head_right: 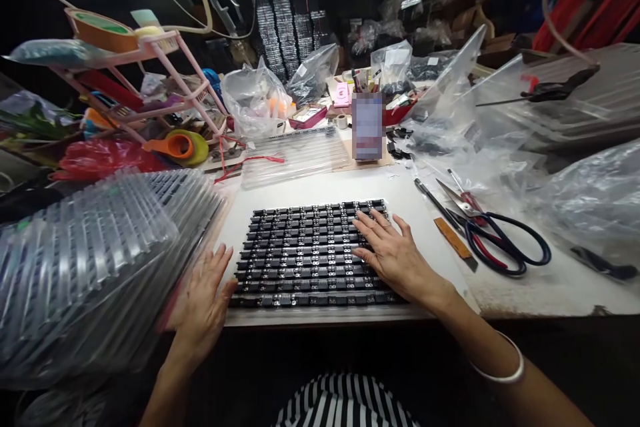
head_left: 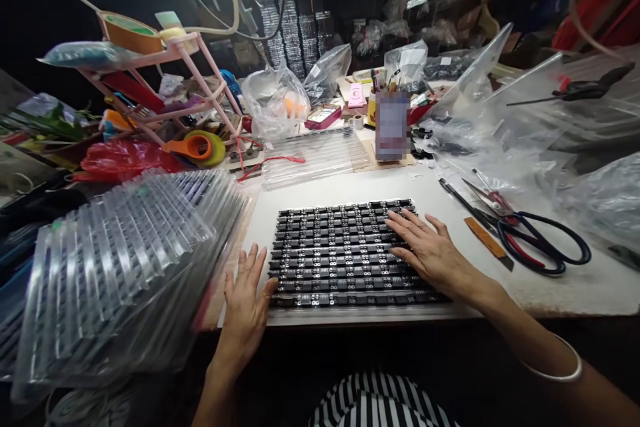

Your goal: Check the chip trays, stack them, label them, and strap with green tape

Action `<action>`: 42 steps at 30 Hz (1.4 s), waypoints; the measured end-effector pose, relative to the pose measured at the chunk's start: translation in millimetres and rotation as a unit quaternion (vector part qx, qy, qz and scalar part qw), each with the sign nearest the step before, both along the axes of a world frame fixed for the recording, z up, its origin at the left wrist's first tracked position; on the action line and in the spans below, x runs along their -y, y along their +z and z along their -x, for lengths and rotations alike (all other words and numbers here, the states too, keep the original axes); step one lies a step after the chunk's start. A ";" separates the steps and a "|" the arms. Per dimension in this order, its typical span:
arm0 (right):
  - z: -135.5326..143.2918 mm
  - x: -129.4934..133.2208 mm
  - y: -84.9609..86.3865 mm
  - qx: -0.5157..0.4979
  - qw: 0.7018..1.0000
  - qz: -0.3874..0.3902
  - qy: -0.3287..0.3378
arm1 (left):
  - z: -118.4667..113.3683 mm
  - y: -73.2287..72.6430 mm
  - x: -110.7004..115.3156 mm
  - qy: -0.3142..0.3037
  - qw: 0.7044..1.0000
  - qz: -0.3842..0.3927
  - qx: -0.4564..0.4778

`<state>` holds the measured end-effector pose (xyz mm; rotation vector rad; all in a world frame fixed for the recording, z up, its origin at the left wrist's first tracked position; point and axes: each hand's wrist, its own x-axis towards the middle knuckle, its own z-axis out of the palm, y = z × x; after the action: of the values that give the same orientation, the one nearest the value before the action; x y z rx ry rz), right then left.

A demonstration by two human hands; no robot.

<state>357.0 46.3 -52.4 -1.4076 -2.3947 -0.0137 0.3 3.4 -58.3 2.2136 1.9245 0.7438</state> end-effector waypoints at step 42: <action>-15.6 38.3 -10.5 -0.298 0.901 0.122 -0.292 | -3.7 12.6 -58.3 -0.067 0.981 0.167 0.070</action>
<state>372.6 8.0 -63.0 -1.8610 -1.4601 0.5036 4.0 61.7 -45.7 2.0052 1.6714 0.4987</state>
